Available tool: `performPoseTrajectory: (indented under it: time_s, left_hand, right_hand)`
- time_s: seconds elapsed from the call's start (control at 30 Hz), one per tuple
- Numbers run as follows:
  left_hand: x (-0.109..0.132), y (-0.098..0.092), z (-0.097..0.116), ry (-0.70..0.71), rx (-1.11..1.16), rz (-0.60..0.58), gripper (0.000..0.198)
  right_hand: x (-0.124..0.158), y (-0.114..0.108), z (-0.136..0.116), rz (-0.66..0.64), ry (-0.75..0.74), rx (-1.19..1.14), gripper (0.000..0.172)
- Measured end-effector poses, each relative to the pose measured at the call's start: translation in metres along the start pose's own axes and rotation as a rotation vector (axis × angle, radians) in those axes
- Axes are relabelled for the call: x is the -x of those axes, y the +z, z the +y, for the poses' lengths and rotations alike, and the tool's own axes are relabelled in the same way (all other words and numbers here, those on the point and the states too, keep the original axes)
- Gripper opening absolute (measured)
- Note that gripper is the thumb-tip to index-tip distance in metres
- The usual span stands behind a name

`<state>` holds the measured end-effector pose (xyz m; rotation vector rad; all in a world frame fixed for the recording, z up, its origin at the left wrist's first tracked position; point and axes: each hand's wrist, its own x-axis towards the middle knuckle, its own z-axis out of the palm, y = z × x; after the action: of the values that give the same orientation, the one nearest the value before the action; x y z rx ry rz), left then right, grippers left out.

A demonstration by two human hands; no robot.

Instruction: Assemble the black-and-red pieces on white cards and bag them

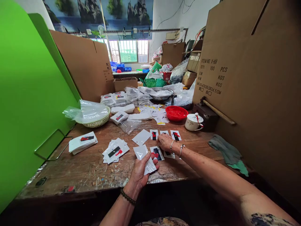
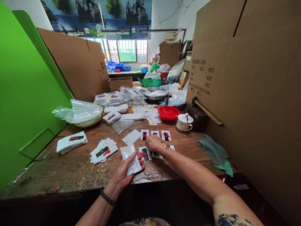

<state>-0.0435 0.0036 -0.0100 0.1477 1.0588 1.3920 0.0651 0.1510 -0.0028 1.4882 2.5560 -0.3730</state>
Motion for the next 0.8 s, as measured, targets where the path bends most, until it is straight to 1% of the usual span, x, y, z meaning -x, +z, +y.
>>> performPoseTrajectory:
  time_s: [0.13, 0.2, 0.27, 0.33, 0.43, 0.5, 0.6, 0.8]
  left_hand:
    - [0.0013, 0.0001, 0.0002, 0.004, -0.008, 0.003, 0.012]
    - [0.0022, 0.0007, 0.0003, 0.004, -0.015, 0.018, 0.011]
    - [0.0025, 0.0009, 0.0, 0.012, -0.023, 0.028, 0.012]
    - [0.0021, 0.0004, -0.0007, 0.019, -0.028, 0.028, 0.013]
    - [0.0008, -0.0011, -0.0018, 0.019, -0.016, 0.005, 0.016]
    - [0.0001, -0.0019, -0.0021, 0.019, -0.008, -0.009, 0.016]
    - [-0.0001, -0.0018, -0.0019, 0.014, -0.015, 0.005, 0.015]
    - [0.0004, -0.0003, -0.0018, 0.016, -0.023, 0.022, 0.014]
  right_hand:
    - [0.0013, -0.0034, -0.0007, -0.021, -0.001, 0.0, 0.02]
    - [0.001, -0.0033, -0.0021, -0.042, -0.006, -0.005, 0.022]
    - [0.0005, -0.0027, -0.0032, -0.06, -0.011, -0.01, 0.03]
    - [0.0003, -0.0024, -0.0033, -0.067, -0.014, -0.015, 0.034]
    - [0.0009, -0.0033, -0.0018, -0.052, -0.022, -0.022, 0.031]
    - [0.0021, -0.0045, -0.0006, -0.029, -0.026, -0.028, 0.025]
    - [0.0047, -0.0054, -0.0002, 0.007, -0.028, -0.037, 0.017]
    - [0.0059, -0.0057, -0.0033, -0.001, -0.024, -0.062, 0.02]
